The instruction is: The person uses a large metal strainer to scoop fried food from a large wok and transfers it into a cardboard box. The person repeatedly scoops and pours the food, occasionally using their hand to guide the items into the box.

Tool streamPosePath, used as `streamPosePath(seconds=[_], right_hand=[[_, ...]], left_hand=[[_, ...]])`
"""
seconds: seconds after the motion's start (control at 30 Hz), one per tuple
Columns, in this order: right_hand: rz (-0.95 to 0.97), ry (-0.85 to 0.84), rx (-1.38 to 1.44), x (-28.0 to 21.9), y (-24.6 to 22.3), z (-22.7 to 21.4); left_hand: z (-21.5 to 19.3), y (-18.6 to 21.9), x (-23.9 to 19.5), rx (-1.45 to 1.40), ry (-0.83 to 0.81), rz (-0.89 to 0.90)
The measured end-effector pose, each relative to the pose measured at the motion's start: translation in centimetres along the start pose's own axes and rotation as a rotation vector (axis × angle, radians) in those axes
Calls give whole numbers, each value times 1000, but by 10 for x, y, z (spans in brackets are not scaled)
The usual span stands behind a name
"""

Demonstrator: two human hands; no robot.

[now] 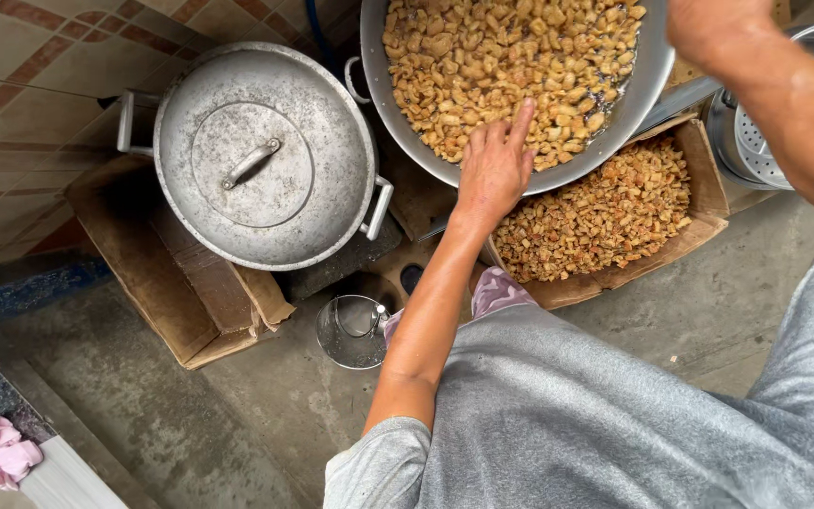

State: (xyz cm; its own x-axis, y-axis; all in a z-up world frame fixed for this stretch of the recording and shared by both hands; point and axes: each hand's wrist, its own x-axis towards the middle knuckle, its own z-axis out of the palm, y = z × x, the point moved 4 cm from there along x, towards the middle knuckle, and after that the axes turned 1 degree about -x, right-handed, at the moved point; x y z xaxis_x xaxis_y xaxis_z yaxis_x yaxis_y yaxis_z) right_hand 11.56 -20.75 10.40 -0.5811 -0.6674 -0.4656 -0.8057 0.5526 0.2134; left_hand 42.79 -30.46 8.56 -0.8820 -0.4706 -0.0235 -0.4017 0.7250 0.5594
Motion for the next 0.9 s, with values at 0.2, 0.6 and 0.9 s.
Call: streamPosePath(seconds=[0.2,0.6,0.9], right_hand=[[-60,-136,-15,-39,-34,-5],[256,-371,316,-241,-43,-48],[324,-450,737,-193,-67,107]], left_hand=[[5,-8,-17,17,-47,-11],[-10,-26,-53,14,-75,2],[9,-33,-53,51,-119,10]])
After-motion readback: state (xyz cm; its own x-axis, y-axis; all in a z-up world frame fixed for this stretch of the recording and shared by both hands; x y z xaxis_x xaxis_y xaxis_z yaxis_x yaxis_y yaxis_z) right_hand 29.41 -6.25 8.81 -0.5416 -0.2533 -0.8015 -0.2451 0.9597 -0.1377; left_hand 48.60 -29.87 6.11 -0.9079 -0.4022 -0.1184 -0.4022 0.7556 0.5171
